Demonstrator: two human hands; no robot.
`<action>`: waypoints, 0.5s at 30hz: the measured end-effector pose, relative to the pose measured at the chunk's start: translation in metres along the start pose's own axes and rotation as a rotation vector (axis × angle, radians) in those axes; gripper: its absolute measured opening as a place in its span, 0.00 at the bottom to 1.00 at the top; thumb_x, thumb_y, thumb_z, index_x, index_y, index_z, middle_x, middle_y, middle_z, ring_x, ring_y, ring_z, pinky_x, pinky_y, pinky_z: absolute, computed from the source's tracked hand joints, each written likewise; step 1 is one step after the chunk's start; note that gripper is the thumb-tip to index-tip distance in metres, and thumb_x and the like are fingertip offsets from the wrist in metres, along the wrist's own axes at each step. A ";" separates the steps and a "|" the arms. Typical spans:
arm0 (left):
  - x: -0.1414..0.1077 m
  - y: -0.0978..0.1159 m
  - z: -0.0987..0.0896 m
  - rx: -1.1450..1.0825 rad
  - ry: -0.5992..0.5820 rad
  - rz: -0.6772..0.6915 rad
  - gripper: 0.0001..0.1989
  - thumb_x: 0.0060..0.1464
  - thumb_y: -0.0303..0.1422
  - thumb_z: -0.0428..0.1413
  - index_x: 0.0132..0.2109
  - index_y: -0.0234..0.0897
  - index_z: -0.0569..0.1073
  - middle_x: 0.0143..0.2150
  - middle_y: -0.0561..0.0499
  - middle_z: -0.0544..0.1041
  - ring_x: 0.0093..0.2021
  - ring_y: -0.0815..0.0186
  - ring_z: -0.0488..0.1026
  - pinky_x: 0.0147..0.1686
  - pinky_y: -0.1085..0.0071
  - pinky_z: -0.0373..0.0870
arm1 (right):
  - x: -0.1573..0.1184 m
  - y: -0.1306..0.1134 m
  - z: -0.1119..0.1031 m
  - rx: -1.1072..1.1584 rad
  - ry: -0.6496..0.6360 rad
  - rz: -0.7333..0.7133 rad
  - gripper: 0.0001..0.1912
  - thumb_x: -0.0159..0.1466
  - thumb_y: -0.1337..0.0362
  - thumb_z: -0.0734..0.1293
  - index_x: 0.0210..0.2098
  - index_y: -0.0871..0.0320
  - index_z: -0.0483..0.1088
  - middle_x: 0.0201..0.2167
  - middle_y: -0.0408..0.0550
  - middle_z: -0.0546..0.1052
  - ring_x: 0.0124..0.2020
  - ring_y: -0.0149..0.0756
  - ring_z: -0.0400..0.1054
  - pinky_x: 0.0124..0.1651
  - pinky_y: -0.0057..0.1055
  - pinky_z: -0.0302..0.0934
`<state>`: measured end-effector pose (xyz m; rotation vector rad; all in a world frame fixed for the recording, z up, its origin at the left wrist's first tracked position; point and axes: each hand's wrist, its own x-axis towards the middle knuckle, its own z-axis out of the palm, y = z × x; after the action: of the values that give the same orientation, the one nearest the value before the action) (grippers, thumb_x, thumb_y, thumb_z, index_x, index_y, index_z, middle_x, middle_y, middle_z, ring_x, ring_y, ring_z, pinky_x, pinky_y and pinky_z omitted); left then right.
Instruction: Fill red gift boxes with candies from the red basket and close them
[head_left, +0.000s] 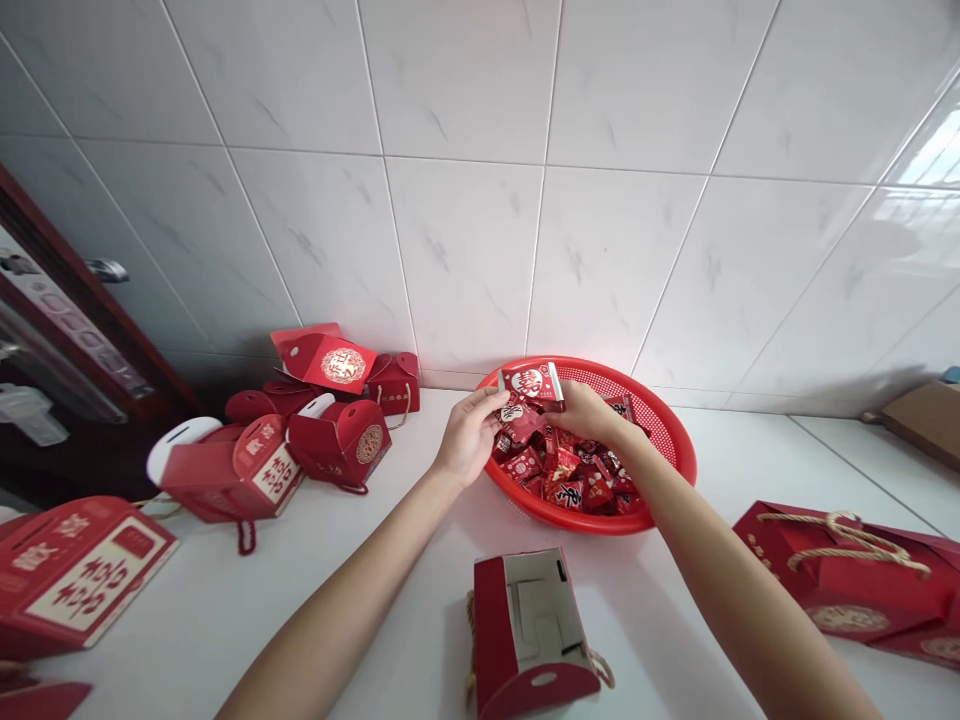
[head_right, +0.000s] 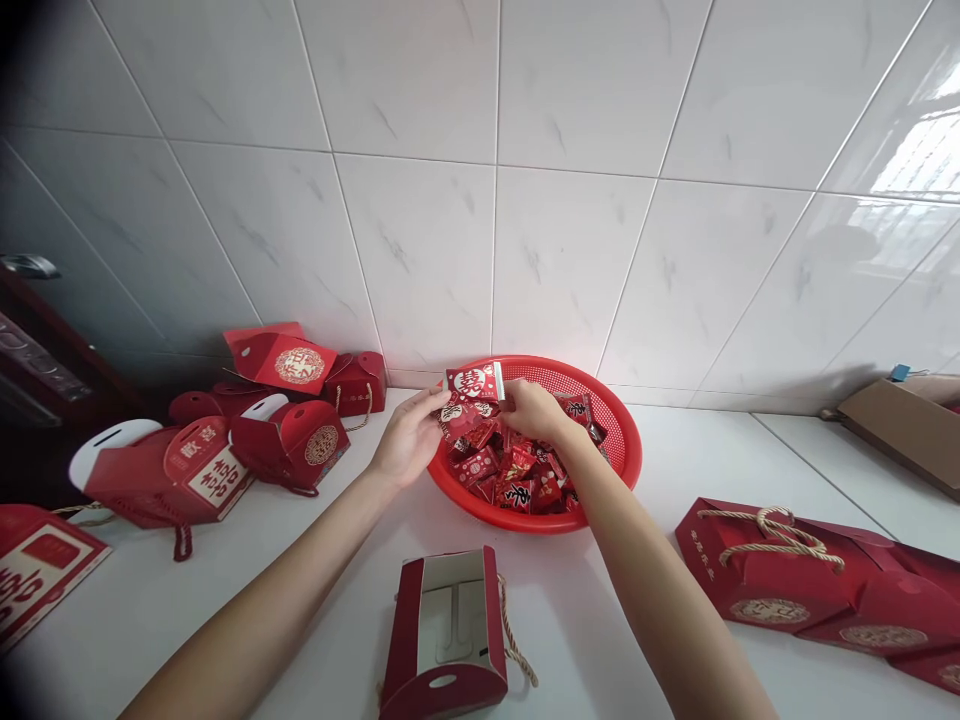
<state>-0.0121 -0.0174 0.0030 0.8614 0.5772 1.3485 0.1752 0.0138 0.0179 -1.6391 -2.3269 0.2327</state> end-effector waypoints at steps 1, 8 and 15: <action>0.000 0.000 0.000 0.000 0.002 0.000 0.11 0.37 0.34 0.72 0.28 0.35 0.80 0.28 0.53 0.79 0.31 0.69 0.73 0.36 0.72 0.69 | 0.000 0.001 0.000 0.009 0.014 0.003 0.06 0.59 0.71 0.67 0.36 0.58 0.74 0.34 0.48 0.79 0.34 0.39 0.71 0.36 0.29 0.58; 0.003 -0.001 -0.003 -0.011 0.023 -0.002 0.11 0.38 0.33 0.71 0.29 0.35 0.79 0.30 0.52 0.80 0.31 0.69 0.73 0.36 0.71 0.68 | 0.000 0.002 0.006 0.008 -0.006 -0.004 0.10 0.52 0.78 0.63 0.24 0.57 0.67 0.24 0.43 0.72 0.27 0.33 0.63 0.30 0.28 0.51; 0.004 -0.002 -0.006 0.003 -0.007 0.002 0.11 0.41 0.34 0.71 0.30 0.35 0.79 0.31 0.53 0.80 0.30 0.70 0.73 0.33 0.71 0.66 | 0.000 -0.018 0.014 -0.104 -0.096 0.003 0.07 0.61 0.70 0.68 0.39 0.56 0.75 0.38 0.49 0.81 0.40 0.42 0.74 0.37 0.30 0.58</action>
<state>-0.0147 -0.0121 -0.0017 0.8698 0.5730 1.3462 0.1545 0.0084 0.0102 -1.7152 -2.4455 0.1979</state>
